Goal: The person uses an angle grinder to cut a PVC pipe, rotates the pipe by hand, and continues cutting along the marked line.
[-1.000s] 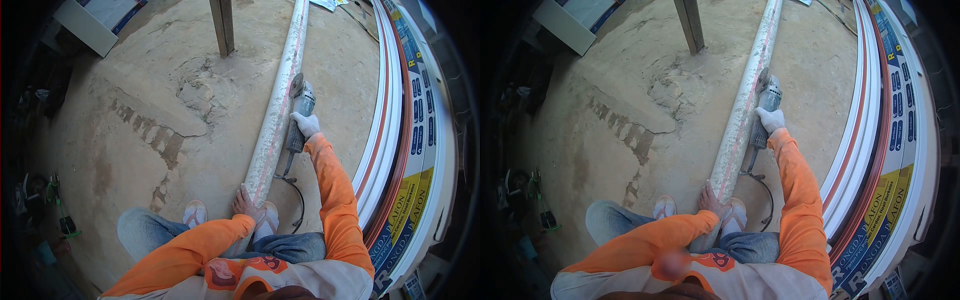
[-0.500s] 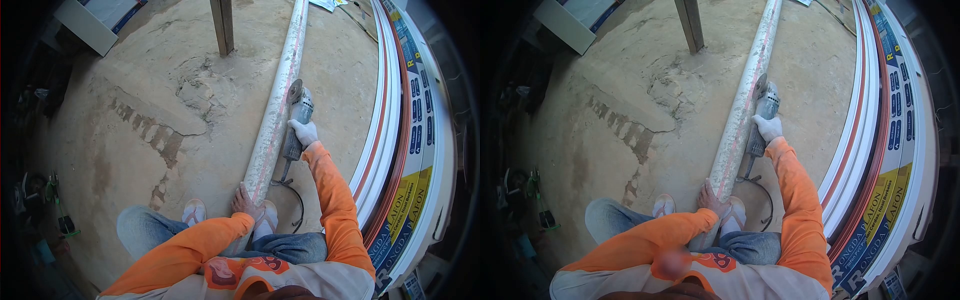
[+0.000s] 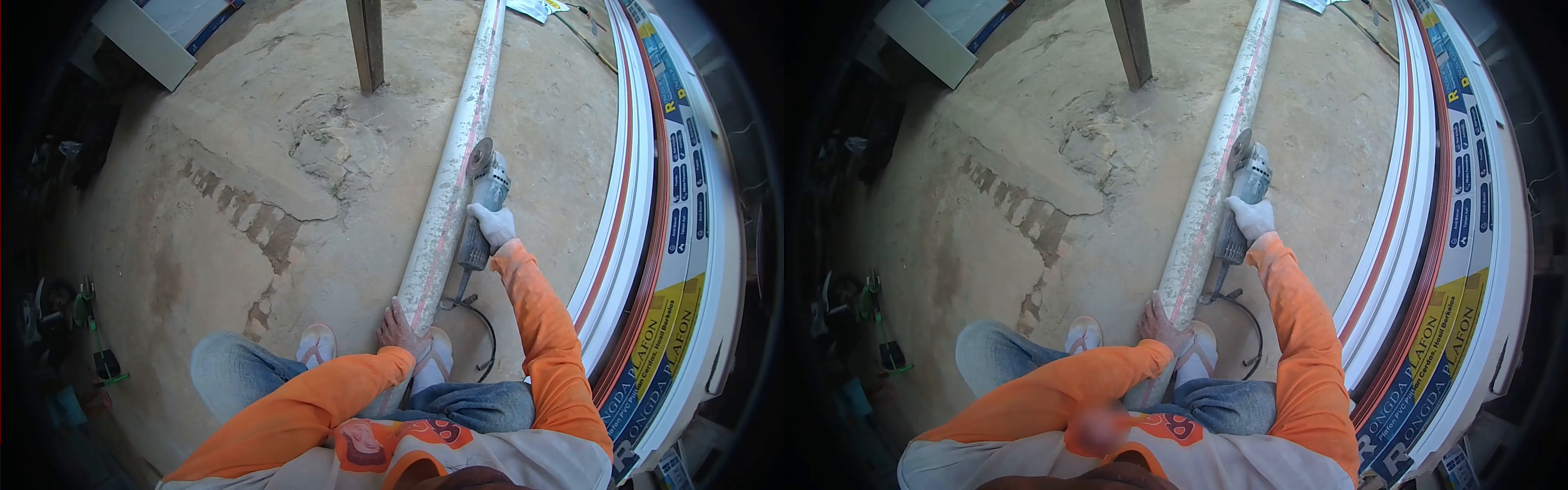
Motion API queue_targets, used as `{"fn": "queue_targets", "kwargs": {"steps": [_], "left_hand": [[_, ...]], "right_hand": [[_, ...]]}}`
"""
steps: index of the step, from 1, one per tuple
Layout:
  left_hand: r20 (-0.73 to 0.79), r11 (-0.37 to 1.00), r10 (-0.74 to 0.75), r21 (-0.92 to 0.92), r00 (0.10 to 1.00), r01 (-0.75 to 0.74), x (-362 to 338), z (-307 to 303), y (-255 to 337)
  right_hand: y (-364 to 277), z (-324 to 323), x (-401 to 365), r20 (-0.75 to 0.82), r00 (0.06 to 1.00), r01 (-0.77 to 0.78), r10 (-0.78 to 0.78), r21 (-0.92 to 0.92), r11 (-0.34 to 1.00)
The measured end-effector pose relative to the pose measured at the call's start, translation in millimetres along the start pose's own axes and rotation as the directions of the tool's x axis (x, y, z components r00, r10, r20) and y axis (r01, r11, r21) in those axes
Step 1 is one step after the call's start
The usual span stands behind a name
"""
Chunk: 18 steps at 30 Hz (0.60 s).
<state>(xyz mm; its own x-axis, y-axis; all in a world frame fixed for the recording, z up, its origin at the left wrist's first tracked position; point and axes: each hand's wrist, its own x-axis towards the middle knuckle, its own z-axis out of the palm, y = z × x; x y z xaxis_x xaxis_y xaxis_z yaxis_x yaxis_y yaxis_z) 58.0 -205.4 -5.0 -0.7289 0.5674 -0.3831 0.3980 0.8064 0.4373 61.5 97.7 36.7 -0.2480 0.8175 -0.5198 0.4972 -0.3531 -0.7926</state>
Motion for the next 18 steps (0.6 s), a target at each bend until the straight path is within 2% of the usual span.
{"fn": "queue_targets", "kwargs": {"steps": [6,8,11,14,18], "left_hand": [[0.002,1.0,-0.006,0.001,1.0,0.006,-0.6,0.0,0.4],[0.0,1.0,-0.006,0.003,1.0,0.006,-0.6,-0.5,0.7],[0.0,1.0,-0.005,0.011,1.0,0.005,-0.2,-0.8,0.6],[0.006,1.0,-0.015,0.003,1.0,0.015,0.5,-0.2,1.5],[-0.008,1.0,-0.007,0.011,1.0,0.007,-0.5,-1.9,2.1]], "right_hand": [[21.4,2.2,7.9,-0.036,0.999,0.025,-0.027,-0.034,0.999],[24.2,3.4,3.5,-0.046,0.995,0.089,-0.09,-0.025,0.996],[23.5,2.4,-1.8,-0.047,0.993,0.105,-0.107,-0.052,0.993],[19.0,0.0,-8.0,0.021,0.999,0.029,-0.029,-0.012,0.999],[20.1,0.7,-11.8,0.016,1.0,0.025,-0.024,-0.026,0.999]]}}
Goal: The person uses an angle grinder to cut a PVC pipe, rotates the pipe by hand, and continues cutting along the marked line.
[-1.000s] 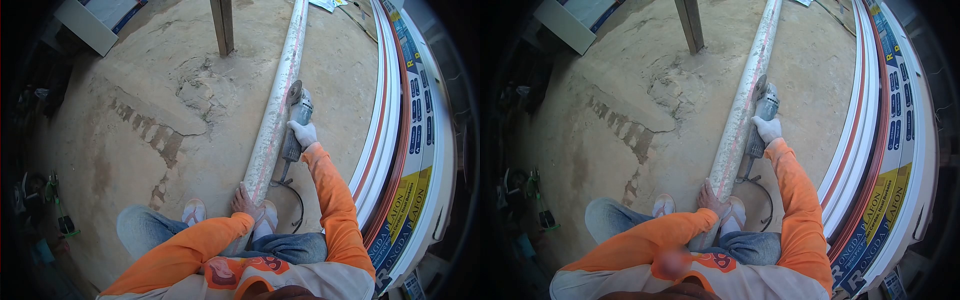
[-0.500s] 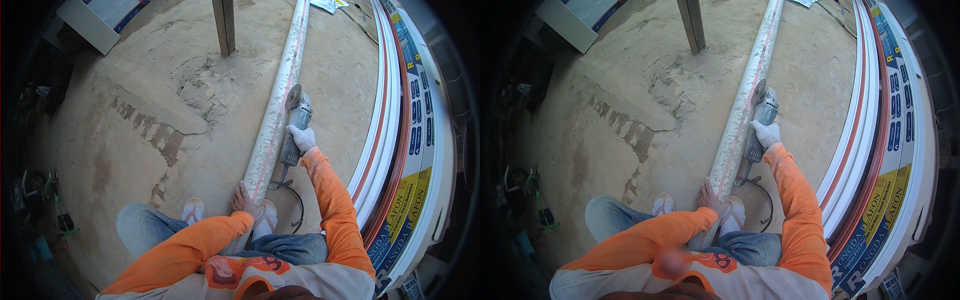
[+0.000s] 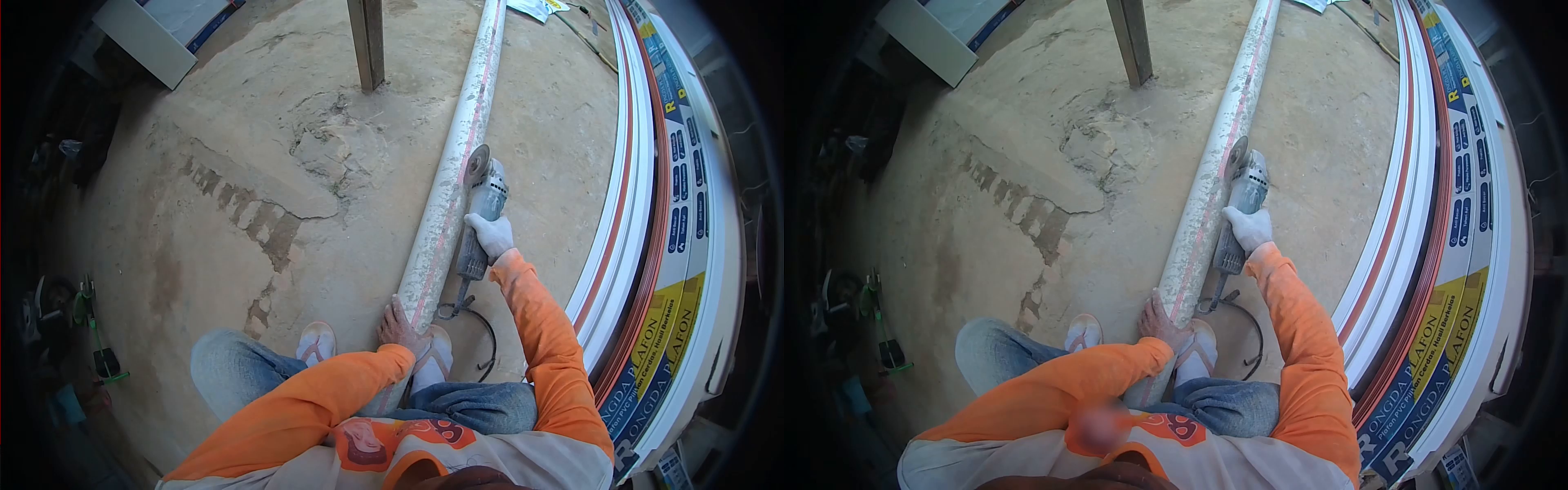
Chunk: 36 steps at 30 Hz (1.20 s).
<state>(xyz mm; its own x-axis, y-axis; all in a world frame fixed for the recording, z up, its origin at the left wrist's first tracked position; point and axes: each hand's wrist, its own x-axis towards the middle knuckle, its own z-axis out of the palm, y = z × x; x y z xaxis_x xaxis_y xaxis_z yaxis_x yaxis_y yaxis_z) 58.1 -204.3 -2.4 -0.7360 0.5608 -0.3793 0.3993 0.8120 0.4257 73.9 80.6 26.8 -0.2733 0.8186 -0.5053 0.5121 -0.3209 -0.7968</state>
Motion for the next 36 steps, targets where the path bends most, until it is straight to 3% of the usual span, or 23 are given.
{"fn": "queue_targets", "kwargs": {"steps": [12,14,26,36], "left_hand": [[-0.038,1.0,0.016,-0.003,0.999,-0.016,0.9,3.6,-2.3],[-0.052,1.0,0.024,-0.006,0.998,-0.025,0.3,3.7,-2.4],[-0.066,0.999,0.036,-0.014,0.997,-0.037,-0.8,1.0,-0.7],[-0.033,1.0,0.02,0.007,0.999,-0.02,-0.6,1.8,-1.3]], "right_hand": [[11.6,2.7,-16.8,0.005,1.0,-0.01,0.01,-0.003,1.0],[21.1,5.7,-14.1,-0.04,0.997,0.07,-0.071,-0.011,0.997],[24.0,8.5,-31.2,-0.013,0.994,0.113,-0.113,0.036,0.993],[14.8,6.0,-51.1,0.021,0.999,0.038,-0.038,0.02,0.999]]}}
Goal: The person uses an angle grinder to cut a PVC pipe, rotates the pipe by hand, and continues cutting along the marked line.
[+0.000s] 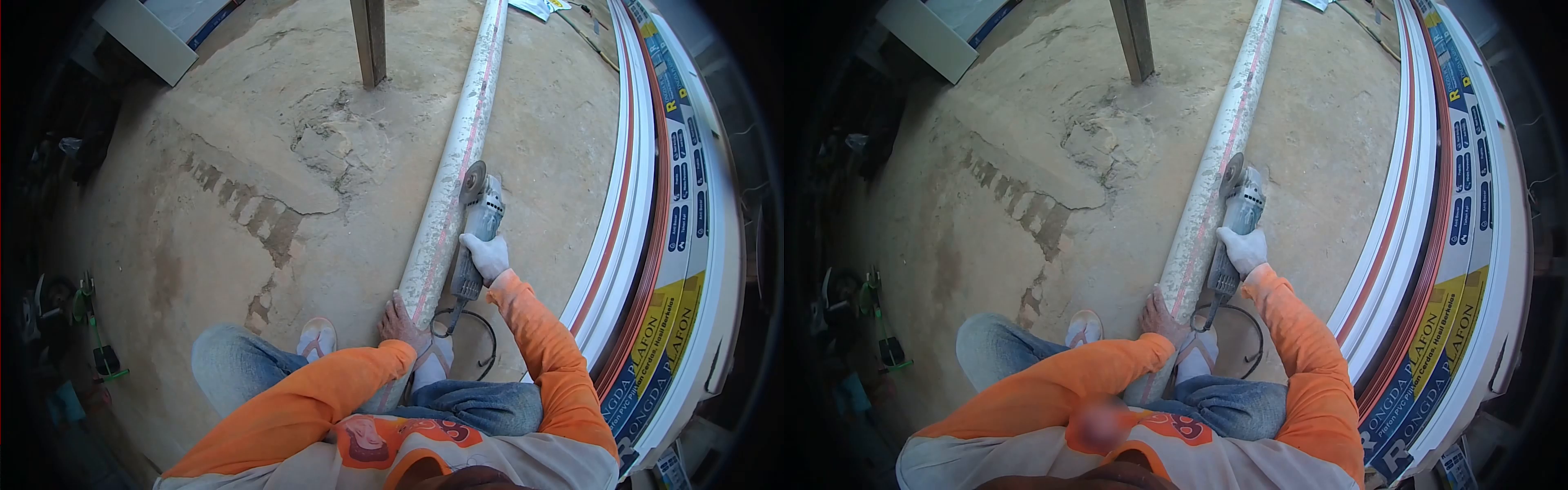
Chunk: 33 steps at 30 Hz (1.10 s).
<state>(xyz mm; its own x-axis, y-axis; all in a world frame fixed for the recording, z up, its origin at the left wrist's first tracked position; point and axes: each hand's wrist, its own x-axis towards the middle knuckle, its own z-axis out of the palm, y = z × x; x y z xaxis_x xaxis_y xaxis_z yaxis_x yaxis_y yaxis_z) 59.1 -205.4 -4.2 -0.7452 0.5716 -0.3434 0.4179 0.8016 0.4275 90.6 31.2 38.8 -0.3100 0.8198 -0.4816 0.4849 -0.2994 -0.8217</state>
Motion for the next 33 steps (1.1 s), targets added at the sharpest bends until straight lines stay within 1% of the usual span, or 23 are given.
{"fn": "queue_targets", "kwargs": {"steps": [3,5,10,12,14,15,17,18,19,20,21,22,24,25,27,28,30,31,33], "left_hand": [[-0.015,1.0,0.005,0.011,1.0,-0.005,-0.4,-1.4,0.7],[-0.019,1.0,0.008,0.014,1.0,-0.007,-0.1,-1.8,1.9],[-0.039,1.0,0.011,0.004,0.999,-0.011,-0.6,-2.8,3.6],[-0.037,1.0,0.017,0.007,0.999,-0.017,0.1,-2.4,2.4],[-0.033,1.0,0.021,0.008,0.999,-0.021,-0.3,-0.7,1.9],[-0.021,1.0,0.0,0.004,1.0,0.0,-0.1,0.0,2.0],[-0.012,1.0,-0.017,-0.002,1.0,0.017,0.0,-1.3,3.7],[0.022,1.0,-0.03,-0.007,0.999,0.031,-0.6,-4.8,4.3],[0.055,0.999,-0.042,-0.011,0.998,0.043,-0.6,-8.7,4.6],[0.044,0.999,-0.033,-0.014,0.999,0.033,-1.4,-12.2,3.1],[0.104,0.996,-0.053,-0.072,0.993,0.06,-5.5,-15.3,-1.9],[0.165,0.988,-0.064,-0.126,0.984,0.085,-10.1,-16.9,-9.8],[0.223,0.986,-0.084,-0.123,0.971,0.114,-43.7,-0.7,-49.8],[0.216,0.988,-0.076,-0.118,0.973,0.104,-49.1,-0.1,-56.8],[0.266,0.97,-0.014,-0.228,0.964,0.078,-51.9,-5.6,-62.6],[0.266,0.972,-0.009,-0.223,0.964,0.07,-50.8,-4.7,-61.3],[0.218,0.986,-0.039,-0.151,0.975,0.073,-46.1,-4.9,-45.4],[0.224,0.986,-0.045,-0.146,0.974,0.079,-39.2,-3.8,-37.8],[0.286,0.984,-0.037,-0.157,0.958,0.085,-1.6,-7.7,-13.2]], "right_hand": [[6.6,0.7,0.2,-0.006,1.0,-0.029,0.029,-0.033,0.999],[12.1,2.0,1.4,-0.023,0.998,0.055,-0.055,-0.007,0.998],[14.8,1.7,-1.5,-0.028,0.999,0.041,-0.04,0.013,0.999],[5.8,1.6,-3.6,-0.031,0.999,0.032,-0.031,0.018,0.999],[-10.2,-5.0,-6.8,-0.009,1.0,-0.02,0.021,0.125,0.992],[-17.6,-9.0,-6.0,-0.01,1.0,-0.018,0.02,0.126,0.992],[-33.2,-22.1,-0.2,-0.014,1.0,-0.003,0.007,0.249,0.969],[-42.0,-28.7,1.8,-0.054,0.998,0.003,0.012,0.255,0.967],[-43.0,-35.7,7.3,-0.055,0.998,0.011,0.003,0.257,0.966],[-43.8,-44.2,15.0,-0.088,0.996,0.044,-0.019,0.288,0.957],[-51.8,-49.4,17.6,-0.123,0.991,0.079,-0.042,0.319,0.944],[-59.8,-56.1,15.8,-0.148,0.988,0.082,-0.033,0.335,0.939],[-56.7,-67.4,24.6,-0.178,0.983,0.105,-0.04,0.372,0.922],[-53.4,-71.7,30.6,-0.197,0.98,0.115,-0.037,0.403,0.908],[-44.0,-77.5,39.2,-0.211,0.977,0.127,-0.038,0.428,0.895],[-39.7,-79.9,42.6,-0.221,0.975,0.135,-0.038,0.44,0.888],[-43.8,-82.7,44.1,-0.225,0.974,0.126,-0.03,0.424,0.897],[-42.9,-83.0,42.1,-0.219,0.976,0.102,-0.013,0.401,0.91],[-43.8,-82.3,44.9,-0.211,0.977,0.097,-0.014,0.388,0.917]]}}
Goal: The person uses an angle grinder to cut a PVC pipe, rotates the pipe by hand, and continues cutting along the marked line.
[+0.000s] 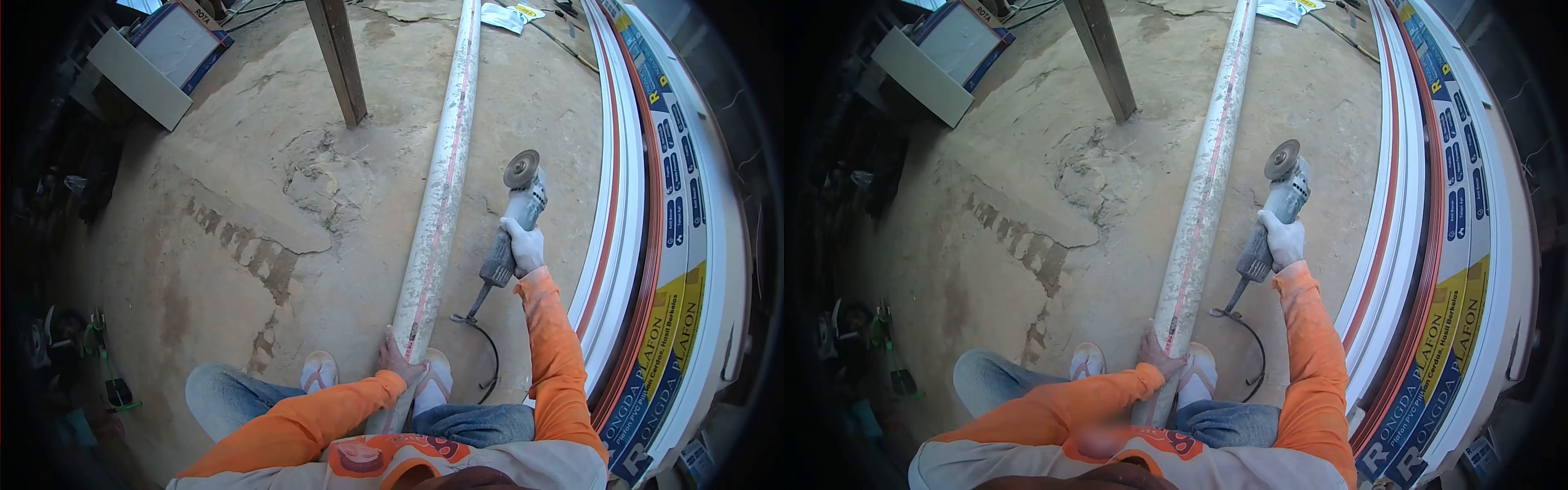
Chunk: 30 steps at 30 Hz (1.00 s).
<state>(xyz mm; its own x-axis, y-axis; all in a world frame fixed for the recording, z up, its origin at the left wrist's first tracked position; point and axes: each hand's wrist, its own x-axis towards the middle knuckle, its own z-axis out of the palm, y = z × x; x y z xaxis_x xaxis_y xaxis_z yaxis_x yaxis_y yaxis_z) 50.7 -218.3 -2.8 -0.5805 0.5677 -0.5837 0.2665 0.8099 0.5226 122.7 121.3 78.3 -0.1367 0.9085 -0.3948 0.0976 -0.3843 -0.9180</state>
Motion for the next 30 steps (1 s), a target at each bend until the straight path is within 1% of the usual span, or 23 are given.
{"fn": "queue_targets", "kwargs": {"steps": [2,4,5,7,8,10,11,12,14,16,21,24,30], "left_hand": [[0.006,0.998,-0.01,0.056,1.0,0.01,32.1,-18.1,41.1],[-0.044,0.997,0.025,0.073,0.999,-0.022,53.8,-32.4,68.5],[-0.038,0.997,0.024,0.071,0.999,-0.021,49.0,-29.4,61.7],[-0.07,0.997,-0.03,0.071,0.997,0.035,34.6,-21.0,41.4],[-0.08,0.997,-0.029,0.072,0.996,0.035,21.7,-17.9,31.1],[-0.096,0.995,-0.043,0.086,0.994,0.052,-10.4,-12.0,6.5],[-0.096,0.994,-0.044,0.094,0.994,0.053,-12.1,-11.2,4.0],[-0.114,0.993,-0.027,0.108,0.993,0.04,-10.2,-8.9,4.7],[-0.127,0.992,-0.013,0.125,0.992,0.029,-9.3,-4.5,5.9],[-0.215,0.982,0.033,0.19,0.976,0.009,-12.8,-0.2,8.1],[-0.217,0.985,0.011,0.171,0.976,0.027,-12.5,-0.1,10.4],[-0.211,0.985,0.005,0.172,0.978,0.032,-12.1,1.6,8.6],[-0.221,0.985,0.006,0.167,0.975,0.032,-12.2,0.9,9.6]], "right_hand": [[-1.4,3.6,1.7,0.008,1.0,-0.011,0.012,-0.025,1.0],[-7.8,12.7,7.4,0.051,0.998,-0.026,0.03,-0.073,0.997],[-7.6,16.3,10.1,0.047,0.998,-0.029,0.033,-0.078,0.997],[-6.6,26.3,22.0,0.067,0.997,0.048,-0.038,-0.154,0.987],[-7.4,32.5,32.2,0.073,0.996,0.053,-0.042,-0.147,0.988],[-2.9,41.9,47.4,0.069,0.997,0.035,-0.014,-0.313,0.949],[-4.5,47.0,51.8,0.107,0.994,0.027,0.011,-0.341,0.94],[-4.7,51.7,57.8,0.104,0.994,0.025,0.011,-0.337,0.941],[1.7,60.3,69.0,0.161,0.986,0.038,0.034,-0.424,0.905],[13.4,67.1,81.2,0.146,0.989,0.032,0.037,-0.445,0.895],[22.0,70.6,81.6,0.134,0.989,0.005,0.068,-0.479,0.878],[24.5,70.2,81.3,0.149,0.988,0.036,0.033,-0.433,0.901],[24.0,73.9,80.5,0.122,0.992,0.03,0.033,-0.481,0.876]]}}
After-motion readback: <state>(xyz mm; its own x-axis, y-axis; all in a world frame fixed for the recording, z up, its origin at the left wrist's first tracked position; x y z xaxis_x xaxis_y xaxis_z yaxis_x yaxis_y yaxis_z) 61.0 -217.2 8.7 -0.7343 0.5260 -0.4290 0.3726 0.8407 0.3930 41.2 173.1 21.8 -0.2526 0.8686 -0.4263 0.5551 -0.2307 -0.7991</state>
